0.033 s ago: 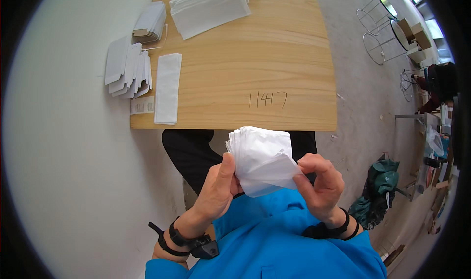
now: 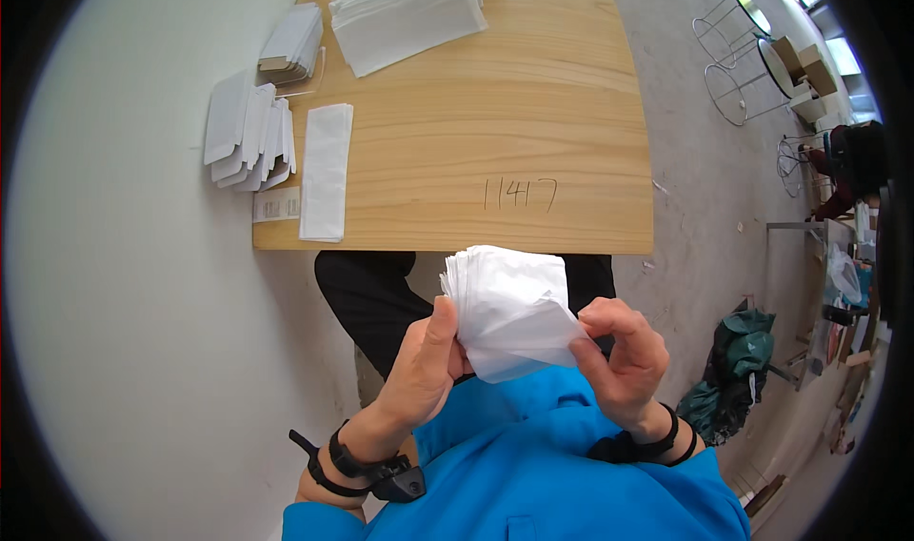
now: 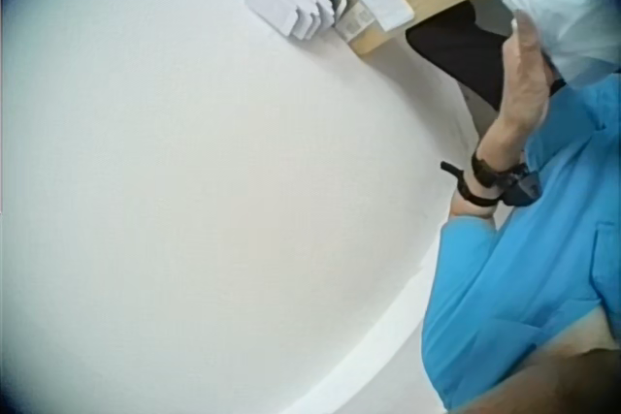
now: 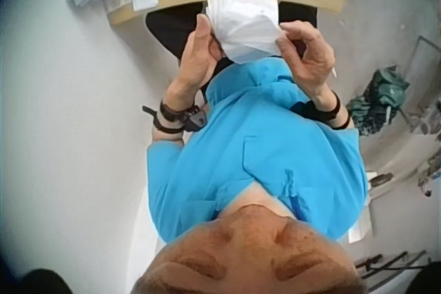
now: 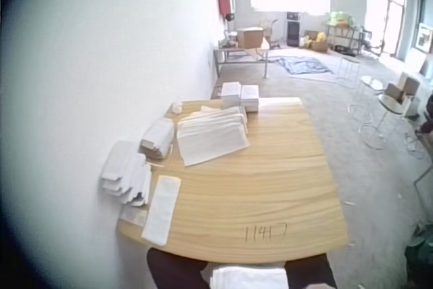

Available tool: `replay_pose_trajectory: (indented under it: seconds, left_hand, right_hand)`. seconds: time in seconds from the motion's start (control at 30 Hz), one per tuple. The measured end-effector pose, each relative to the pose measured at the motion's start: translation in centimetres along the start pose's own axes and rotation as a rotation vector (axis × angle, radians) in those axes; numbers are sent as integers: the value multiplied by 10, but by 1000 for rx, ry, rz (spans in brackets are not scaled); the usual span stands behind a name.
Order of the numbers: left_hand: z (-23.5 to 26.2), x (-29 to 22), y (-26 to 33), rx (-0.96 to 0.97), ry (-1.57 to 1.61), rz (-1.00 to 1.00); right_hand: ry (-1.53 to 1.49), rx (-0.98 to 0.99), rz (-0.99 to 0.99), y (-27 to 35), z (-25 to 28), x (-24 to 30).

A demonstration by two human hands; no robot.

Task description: Folding and organizing stacks of white rectangular papers or cloths on a wooden table.

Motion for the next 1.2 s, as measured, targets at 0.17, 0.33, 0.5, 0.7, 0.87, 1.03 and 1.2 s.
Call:
replay_pose_trajectory:
  seconds: [0.17, 0.33, 0.5, 0.7, 0.87, 1.03, 1.2]
  left_hand:
    - [-3, -1, -3, -12, 62, -66]
    - [-4, -4, 2, -155, -28, -213]
    - [-6, -3, 6, -143, -154, -321]
    - [-5, -4, 9, -141, -243, -387]
    - [-5, -3, 9, -163, -241, -385]
    - [4, 4, 8, -179, -210, -413]
    - [5, 2, 7, -160, -195, -416]
  right_hand:
    - [-17, 415, 224, -18, 3, 24]
    - [-7, 157, 242, -23, 15, 17]
    - [45, -29, 158, -27, 15, 11]
    - [197, -78, 99, -37, 10, 22]
    - [0, 2, 75, -27, 11, 10]
    - [115, 38, 323, -27, 9, 20]
    - [271, 161, 354, -23, 8, 25]
Point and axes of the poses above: each hand's wrist, its own y-axis away from the middle knuckle, its own z-axis out of the back of the hand, x = y × z, the point moved 3 cm from there along -y, towards the middle knuckle, and after that the axes turned 5 degrees about z, right-handed, at the moved point
